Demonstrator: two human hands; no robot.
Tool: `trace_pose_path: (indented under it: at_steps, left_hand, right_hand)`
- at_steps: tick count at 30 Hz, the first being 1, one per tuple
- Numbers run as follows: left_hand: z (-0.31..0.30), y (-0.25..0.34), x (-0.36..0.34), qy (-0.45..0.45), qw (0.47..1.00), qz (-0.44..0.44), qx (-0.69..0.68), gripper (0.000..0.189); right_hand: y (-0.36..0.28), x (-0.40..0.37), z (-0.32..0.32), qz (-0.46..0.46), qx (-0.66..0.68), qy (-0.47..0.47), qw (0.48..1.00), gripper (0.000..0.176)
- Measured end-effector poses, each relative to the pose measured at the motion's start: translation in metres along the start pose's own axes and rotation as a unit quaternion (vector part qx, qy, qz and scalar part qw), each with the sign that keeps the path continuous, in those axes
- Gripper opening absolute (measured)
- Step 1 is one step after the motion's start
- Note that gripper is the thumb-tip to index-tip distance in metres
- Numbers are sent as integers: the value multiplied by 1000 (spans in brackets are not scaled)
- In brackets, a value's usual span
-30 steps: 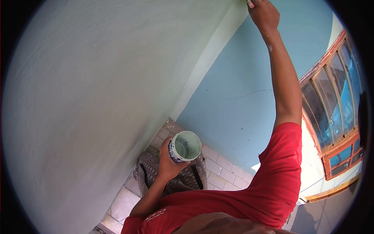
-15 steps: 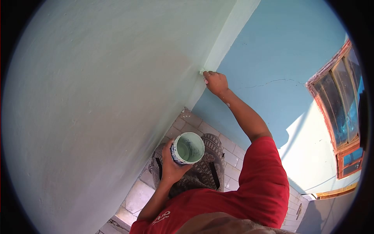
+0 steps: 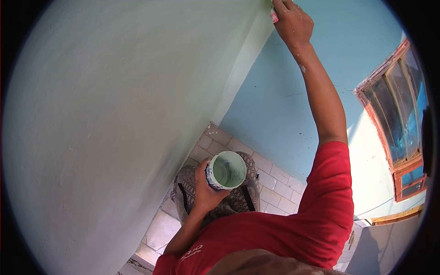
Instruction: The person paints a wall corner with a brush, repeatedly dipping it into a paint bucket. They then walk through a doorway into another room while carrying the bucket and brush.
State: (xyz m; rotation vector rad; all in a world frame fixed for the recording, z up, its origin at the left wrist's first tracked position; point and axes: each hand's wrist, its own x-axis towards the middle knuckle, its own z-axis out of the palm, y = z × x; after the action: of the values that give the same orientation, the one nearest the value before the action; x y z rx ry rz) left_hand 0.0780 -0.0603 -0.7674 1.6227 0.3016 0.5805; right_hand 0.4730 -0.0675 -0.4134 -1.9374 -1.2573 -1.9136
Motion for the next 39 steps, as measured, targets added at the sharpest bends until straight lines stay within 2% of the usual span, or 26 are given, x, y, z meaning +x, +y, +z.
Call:
trace_pose_path:
  at_steps: [2,4,10,11,13,14,16,19,21,22,24,25,26,27,28,30,31,32,33,34,35,37,39]
  left_hand:
    - [0,1,-1,2,1000,0,0,114]
    - [-4,4,-2,5,1000,5,-6,114]
    - [-14,13,-4,13,999,-14,37,114]
    - [-15,14,-4,14,999,-13,39,114]
    - [-16,15,-6,23,998,-4,58,114]
    - [-17,16,-6,23,998,-3,61,114]
    - [-19,16,-4,22,998,-2,57,115]
    - [-18,11,-8,12,999,-4,43,114]
    - [-14,7,-7,10,999,3,36,114]
    - [-11,5,-5,8,999,9,33,113]
    - [-8,7,-3,0,1000,8,24,113]
    - [-7,8,-2,-5,1000,11,17,112]
    - [-5,7,-1,-7,1000,12,16,112]
    - [-3,6,0,-7,1000,13,2,112]
    - [-2,6,2,-7,1000,12,-13,112]
    - [-2,3,4,-16,1000,12,-7,113]
    - [-2,3,6,-20,1000,15,0,113]
    - [-2,1,5,-21,1000,14,1,113]
    - [-2,0,4,-20,1000,13,-1,113]
    - [-2,-2,3,-18,1000,11,-3,113]
    - [-4,-2,3,-17,1000,10,0,113]
    - [-5,-4,3,-12,1000,3,-2,113]
    - [-9,-5,1,-12,1000,-15,5,113]
  right_hand:
    - [-15,-51,20,-6,-41,-110,993,18]
    - [-42,-108,34,-50,-8,-108,993,17]
    - [-131,-260,54,-35,97,-308,946,7]
    - [-138,-269,59,-34,98,-306,946,7]
    - [-148,-281,66,44,140,-413,899,16]
    - [-144,-265,61,46,142,-412,899,16]
    - [-115,-221,52,139,175,-481,848,15]
    - [-61,-144,36,141,140,-399,895,14]
    - [-21,-88,25,124,117,-312,935,9]
    - [-7,-55,15,119,82,-292,946,18]
    - [12,-2,2,111,1,-222,969,18]
    - [17,18,-3,79,3,-141,987,13]
    - [19,35,-8,45,6,-57,997,10]
    - [21,46,-13,44,10,-18,999,11]
    - [21,47,-8,45,9,-18,999,11]
    - [20,43,6,-21,-47,80,995,11]
    - [12,29,6,6,-9,3,1000,11]
    - [3,12,17,21,-7,-34,999,10]
    - [-3,-16,31,21,-80,-82,993,19]
    - [-12,-43,41,-13,-72,-73,995,20]
    - [-29,-70,44,-5,-67,-120,990,17]
    - [-51,-128,54,-38,-11,-107,993,16]
    - [-83,-185,56,-29,35,-166,985,13]
